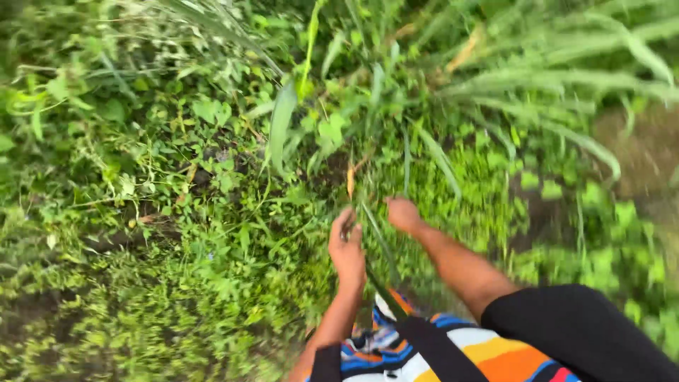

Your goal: Harvesting green leafy plants from a garden and placing them into a bowl.

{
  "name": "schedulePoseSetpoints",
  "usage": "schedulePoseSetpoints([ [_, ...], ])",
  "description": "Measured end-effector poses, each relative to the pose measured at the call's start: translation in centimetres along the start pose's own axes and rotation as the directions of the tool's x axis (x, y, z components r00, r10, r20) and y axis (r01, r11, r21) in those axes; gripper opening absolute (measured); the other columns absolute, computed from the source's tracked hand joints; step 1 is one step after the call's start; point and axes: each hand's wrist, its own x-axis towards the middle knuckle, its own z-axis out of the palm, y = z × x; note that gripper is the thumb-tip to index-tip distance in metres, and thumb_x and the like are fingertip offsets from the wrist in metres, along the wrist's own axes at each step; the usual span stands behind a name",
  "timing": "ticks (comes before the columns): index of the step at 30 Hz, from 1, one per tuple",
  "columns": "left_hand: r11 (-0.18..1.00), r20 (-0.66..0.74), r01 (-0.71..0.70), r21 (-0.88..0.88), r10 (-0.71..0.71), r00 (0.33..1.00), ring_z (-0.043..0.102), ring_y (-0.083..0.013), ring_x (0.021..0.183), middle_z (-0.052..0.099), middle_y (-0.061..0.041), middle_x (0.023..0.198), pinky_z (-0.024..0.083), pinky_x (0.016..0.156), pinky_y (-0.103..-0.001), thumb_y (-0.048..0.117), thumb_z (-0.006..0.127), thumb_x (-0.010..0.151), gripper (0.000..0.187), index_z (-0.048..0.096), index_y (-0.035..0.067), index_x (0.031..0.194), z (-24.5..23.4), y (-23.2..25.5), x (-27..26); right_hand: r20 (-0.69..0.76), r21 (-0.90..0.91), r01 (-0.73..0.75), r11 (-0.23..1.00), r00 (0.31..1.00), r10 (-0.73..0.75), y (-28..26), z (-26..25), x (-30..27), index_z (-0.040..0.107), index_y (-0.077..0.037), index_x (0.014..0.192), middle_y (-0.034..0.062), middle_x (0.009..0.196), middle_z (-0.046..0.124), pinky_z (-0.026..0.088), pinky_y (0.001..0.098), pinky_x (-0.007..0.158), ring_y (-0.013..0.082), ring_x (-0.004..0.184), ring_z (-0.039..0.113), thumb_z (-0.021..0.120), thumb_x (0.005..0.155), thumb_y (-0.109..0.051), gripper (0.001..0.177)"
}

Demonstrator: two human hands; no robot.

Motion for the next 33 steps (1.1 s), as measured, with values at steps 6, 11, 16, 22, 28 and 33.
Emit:
schedulePoseSetpoints([
  [6,0.998,-0.115,-0.025,-0.064,0.017,0.993,0.067,-0.0183,0.115,0.072,-0.009,0.123,0.05,0.104,-0.033,-0.001,0.062,0.093,0.035,0.066,0.001,0.128,4.6,1.1,0.8,0.124,-0.16,0.185,0.97,0.978,-0.167,5.3,2.7,7.7,0.062,-0.01,0.128,0.0226,0.116,0.066,0.056,0.0506,0.088,0.0406,0.104,0.067,0.067,0.079,-0.011,0.049],
  [11,0.989,-0.14,-0.146,0.015,0.147,0.979,0.065,-0.018,0.11,0.072,-0.011,0.119,0.05,0.102,-0.033,0.002,0.065,0.098,0.028,0.068,0.0,0.126,5.2,4.5,4.1,0.053,-0.107,0.302,0.947,0.953,-0.298,5.6,2.9,9.7,0.058,-0.008,0.134,0.0221,0.121,0.064,0.052,0.0462,0.098,0.0402,0.113,0.062,0.072,0.075,-0.009,0.06],
  [16,0.964,-0.061,-0.2,-0.178,0.192,0.98,0.066,-0.0156,0.114,0.07,-0.008,0.124,0.05,0.104,-0.031,0.004,0.065,0.097,0.03,0.064,0.003,0.127,4.6,6.9,8.2,0.047,0.02,0.242,0.97,0.969,-0.242,1.8,0.8,12.0,0.047,-0.009,0.146,0.0208,0.13,0.06,0.048,0.0467,0.106,0.0402,0.122,0.058,0.076,0.079,-0.015,0.073],
  [22,0.918,-0.016,-0.348,-0.191,0.352,0.936,0.064,-0.0167,0.118,0.07,-0.011,0.127,0.051,0.106,-0.031,0.003,0.062,0.105,0.025,0.064,-0.001,0.13,1.1,6.6,10.4,-0.134,0.173,0.26,0.95,0.962,-0.239,-1.3,3.7,15.1,0.036,-0.011,0.154,0.0275,0.152,0.039,0.043,0.0485,0.106,0.0475,0.131,0.046,0.081,0.075,-0.014,0.091],
  [28,0.87,0.019,-0.303,-0.389,0.336,0.942,0.068,-0.0165,0.121,0.071,-0.011,0.126,0.055,0.11,-0.031,0.012,0.054,0.112,0.028,0.061,0.0,0.136,-2.8,5.9,10.2,-0.358,0.182,0.28,0.942,0.911,-0.202,-0.8,6.9,19.2,0.04,-0.008,0.155,0.0293,0.158,0.034,0.041,0.0485,0.112,0.0482,0.141,0.039,0.077,0.081,-0.015,0.083],
  [33,0.862,0.043,-0.325,-0.389,0.369,0.929,0.069,-0.0194,0.115,0.072,-0.018,0.123,0.055,0.11,-0.036,0.011,0.057,0.115,0.03,0.059,-0.006,0.14,-6.9,3.4,10.0,-0.415,0.166,0.4,0.901,0.858,-0.304,1.3,9.3,23.7,0.054,-0.009,0.148,0.0239,0.155,0.045,0.036,0.0503,0.12,0.0437,0.143,0.041,0.069,0.098,-0.014,0.052],
])
